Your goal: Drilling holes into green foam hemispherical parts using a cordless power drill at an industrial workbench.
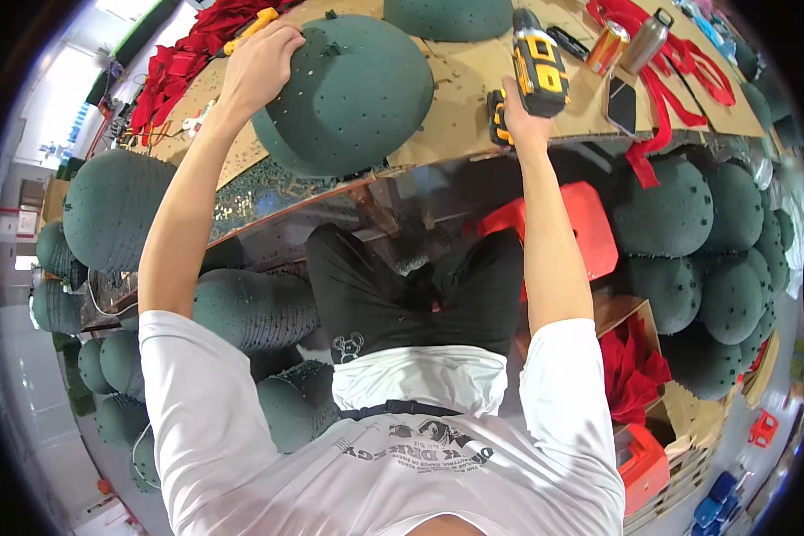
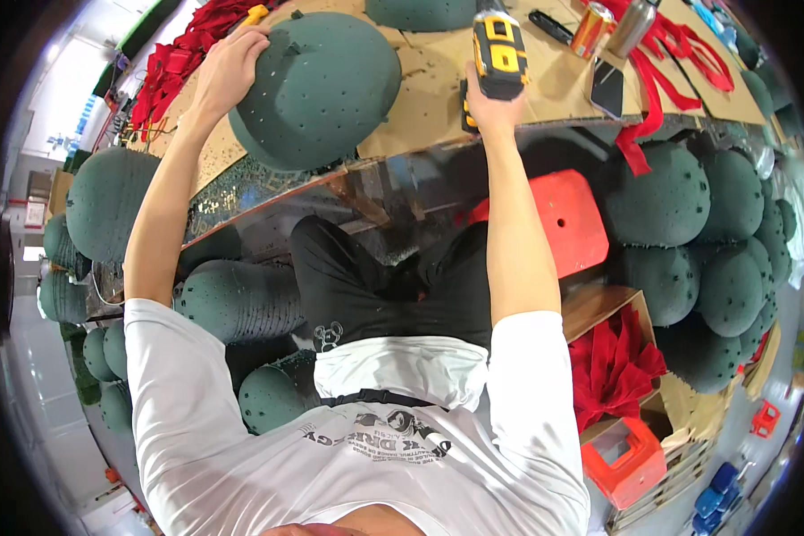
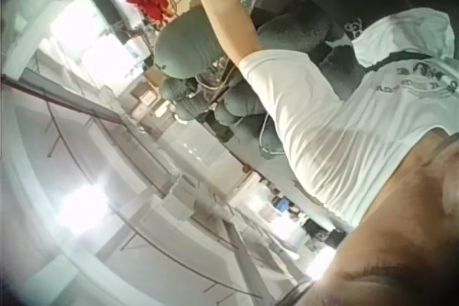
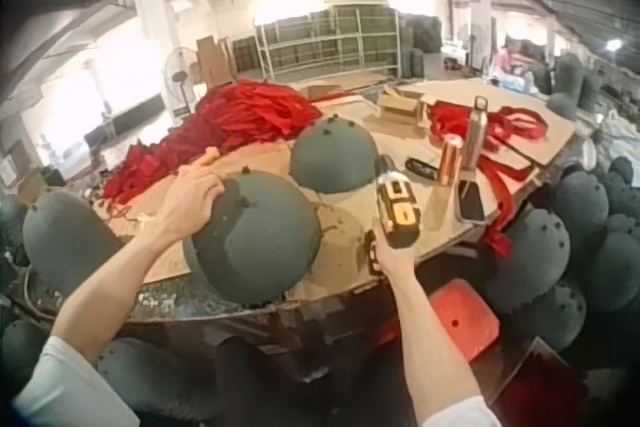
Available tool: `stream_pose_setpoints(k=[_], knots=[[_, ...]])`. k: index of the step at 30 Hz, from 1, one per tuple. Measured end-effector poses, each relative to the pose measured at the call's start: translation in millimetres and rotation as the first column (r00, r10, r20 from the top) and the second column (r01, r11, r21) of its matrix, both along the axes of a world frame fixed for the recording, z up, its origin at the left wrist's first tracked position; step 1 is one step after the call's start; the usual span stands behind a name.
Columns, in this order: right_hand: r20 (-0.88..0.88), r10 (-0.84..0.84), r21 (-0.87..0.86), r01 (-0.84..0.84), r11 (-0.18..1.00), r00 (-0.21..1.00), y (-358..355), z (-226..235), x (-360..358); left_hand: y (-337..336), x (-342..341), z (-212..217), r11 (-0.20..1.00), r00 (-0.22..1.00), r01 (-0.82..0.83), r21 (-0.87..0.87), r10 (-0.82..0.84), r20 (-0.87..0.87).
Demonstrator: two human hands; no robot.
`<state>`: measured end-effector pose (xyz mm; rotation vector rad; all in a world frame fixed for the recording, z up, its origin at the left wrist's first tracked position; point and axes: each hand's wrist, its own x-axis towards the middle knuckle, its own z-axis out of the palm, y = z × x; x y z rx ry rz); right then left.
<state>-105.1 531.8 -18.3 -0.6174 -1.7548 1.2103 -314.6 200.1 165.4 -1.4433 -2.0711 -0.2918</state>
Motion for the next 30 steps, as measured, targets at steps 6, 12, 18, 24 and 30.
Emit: stream_pose_setpoints(k=[6,12,18,24,30], knots=[[-0.092,-0.051,0.090,0.060,0.994,0.994,-16.8,21.4,9.8,21.5,14.2,-42.5,0.999,0.999,0.032,-0.010,-0.032,-0.019],[-0.195,-0.013,0.110,0.035,0.993,0.981,-16.8,20.5,8.8,27.6,28.5,-45.2,1.000,0.991,-0.012,0.006,0.011,0.136],[-0.154,-0.017,0.152,0.041,0.988,0.988,-8.3,8.5,3.9,58.1,35.7,-32.1,0.982,0.903,-0.177,0.073,0.132,0.409],[-0.152,0.036,0.065,-0.027,0.998,0.988,-1.8,3.9,11.8,77.8,16.5,-46.1,0.955,0.866,-0.287,-0.075,0.292,0.405],[-0.141,0.111,-0.093,-0.124,0.988,0.984,-36.8,-10.8,72.0,79.5,27.6,-41.6,0.920,0.871,-0.374,-0.115,0.391,0.299]])
